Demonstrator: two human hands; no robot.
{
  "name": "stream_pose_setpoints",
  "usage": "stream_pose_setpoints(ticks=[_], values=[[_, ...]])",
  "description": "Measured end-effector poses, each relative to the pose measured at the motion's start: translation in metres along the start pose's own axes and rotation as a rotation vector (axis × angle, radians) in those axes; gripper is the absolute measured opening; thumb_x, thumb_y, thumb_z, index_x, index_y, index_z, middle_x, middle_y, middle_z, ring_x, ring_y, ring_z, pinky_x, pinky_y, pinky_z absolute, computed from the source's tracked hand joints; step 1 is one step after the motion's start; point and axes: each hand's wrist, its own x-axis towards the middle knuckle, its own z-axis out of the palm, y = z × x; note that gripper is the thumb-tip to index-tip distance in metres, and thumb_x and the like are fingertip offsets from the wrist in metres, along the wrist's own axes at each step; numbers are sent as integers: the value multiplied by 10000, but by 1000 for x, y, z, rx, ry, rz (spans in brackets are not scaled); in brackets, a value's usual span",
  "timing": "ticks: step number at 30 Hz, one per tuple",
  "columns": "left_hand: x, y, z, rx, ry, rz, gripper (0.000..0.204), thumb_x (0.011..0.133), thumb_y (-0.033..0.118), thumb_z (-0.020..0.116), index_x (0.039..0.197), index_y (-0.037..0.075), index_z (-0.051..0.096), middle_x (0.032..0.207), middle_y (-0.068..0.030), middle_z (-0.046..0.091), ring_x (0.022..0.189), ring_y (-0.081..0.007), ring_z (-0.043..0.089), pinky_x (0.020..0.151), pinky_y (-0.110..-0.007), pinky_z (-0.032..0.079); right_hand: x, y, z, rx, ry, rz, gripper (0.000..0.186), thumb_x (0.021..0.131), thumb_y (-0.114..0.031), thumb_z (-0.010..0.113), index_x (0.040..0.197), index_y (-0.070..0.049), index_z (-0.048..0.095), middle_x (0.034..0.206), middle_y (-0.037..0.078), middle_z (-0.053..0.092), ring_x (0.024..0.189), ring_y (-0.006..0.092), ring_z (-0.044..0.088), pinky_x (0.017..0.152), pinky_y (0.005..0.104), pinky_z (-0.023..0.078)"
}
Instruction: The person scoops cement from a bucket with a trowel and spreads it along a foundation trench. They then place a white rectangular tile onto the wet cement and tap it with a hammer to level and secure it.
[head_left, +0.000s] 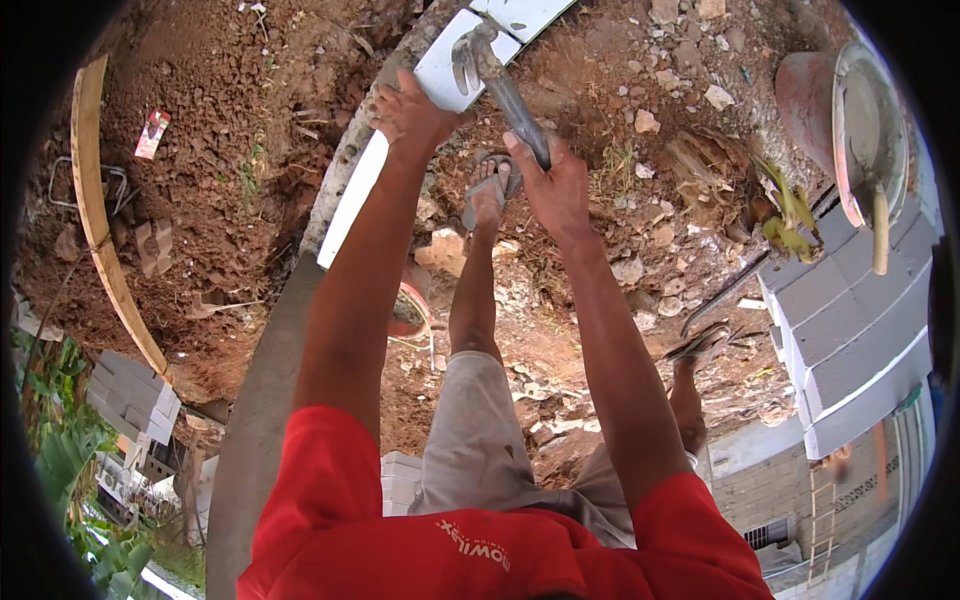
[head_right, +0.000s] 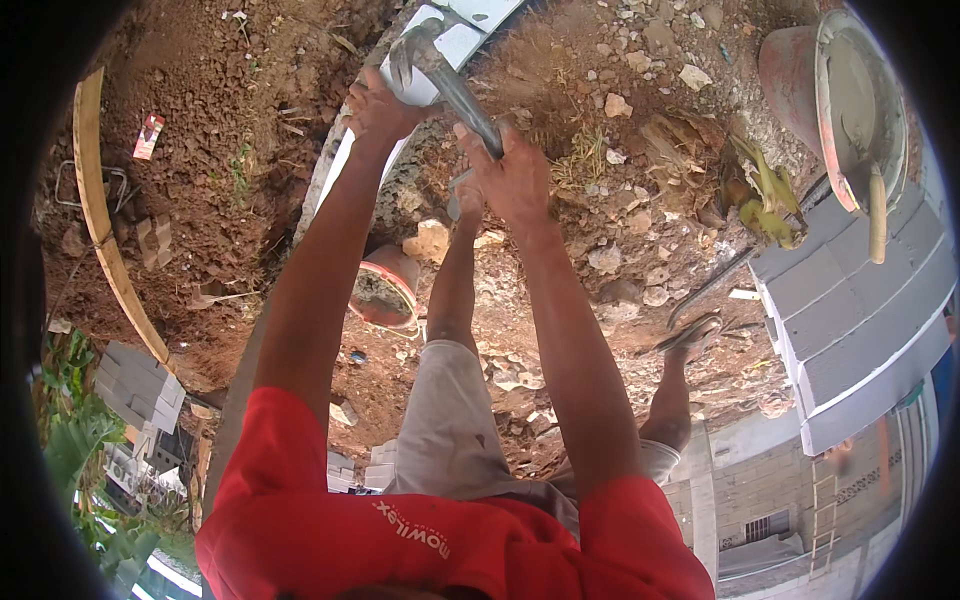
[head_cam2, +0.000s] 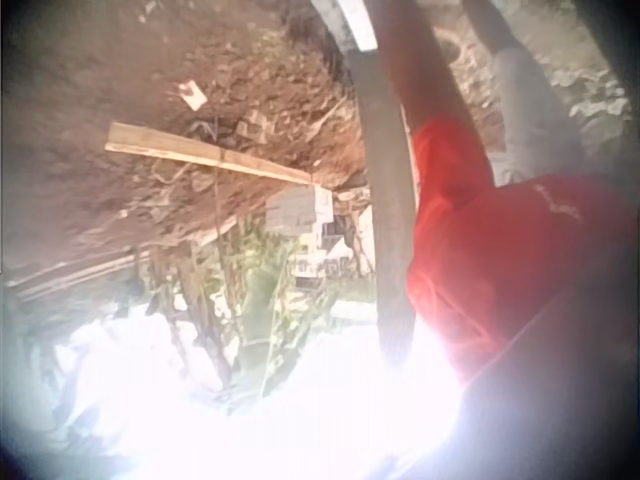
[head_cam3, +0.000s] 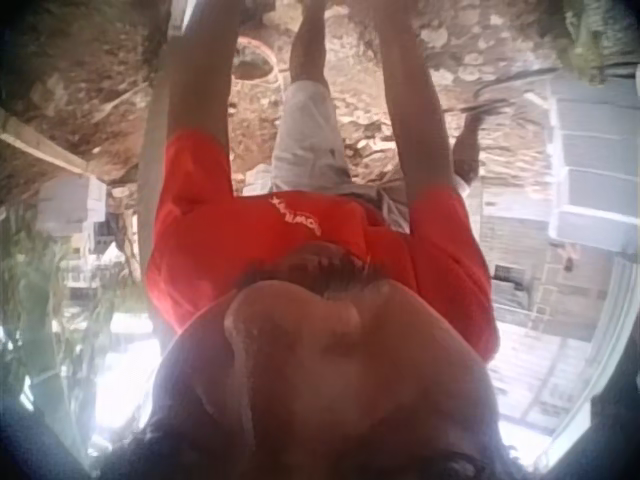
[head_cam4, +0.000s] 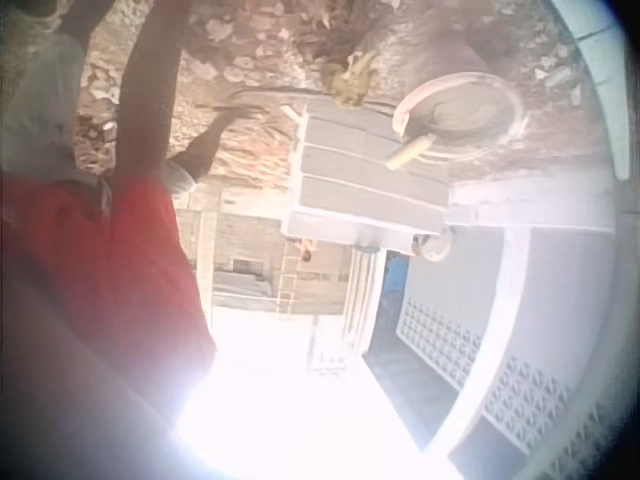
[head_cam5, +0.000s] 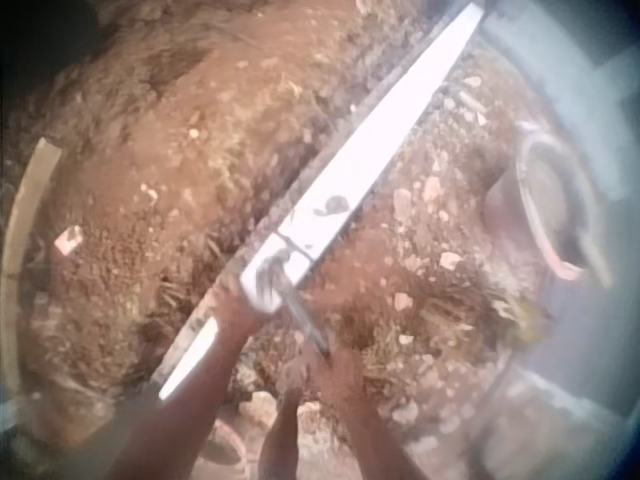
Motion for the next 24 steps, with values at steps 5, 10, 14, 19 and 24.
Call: stream_pose_setpoints(ticks=[5,10,14,19,24], values=[[-3,-2,-5,-81,9,-10,1415,633,715,887,1645,76,134,1661,-341,233,1540,-502,264,1190,-691,274,20,-17,5,-250,-7,80,424,939,-462,770,1030,-48,761,703,93,673,646,156,638,626,354,522],[-3,-4,-11,-41,-39,14,1366,646,715,881,1606,59,164,1639,-334,268,1533,-477,290,1160,-697,324,16,30,12,-151,49,-82,384,902,-420,734,1017,-54,756,799,179,741,774,365,739,728,458,573],[1,4,-6,-1,-24,-7,1426,643,735,871,1645,68,106,1650,-324,258,1526,-479,306,1170,-685,323,40,23,19,-385,8,120,313,882,-347,742,987,-53,763,808,188,744,756,360,744,715,449,578],[3,-6,4,-25,9,16,1476,577,802,863,1625,45,152,1655,-367,210,1553,-509,224,1171,-699,312,24,-9,13,-106,19,-46,275,878,-312,727,924,-44,762,788,187,730,738,334,720,727,447,575],[-6,8,-12,-66,-8,22,1453,548,777,895,1587,40,196,1645,-372,213,1538,-509,254,1176,-702,308,63,23,25,-490,47,202,246,863,-260,753,865,-14,734,660,116,679,567,233,626,611,406,521]])
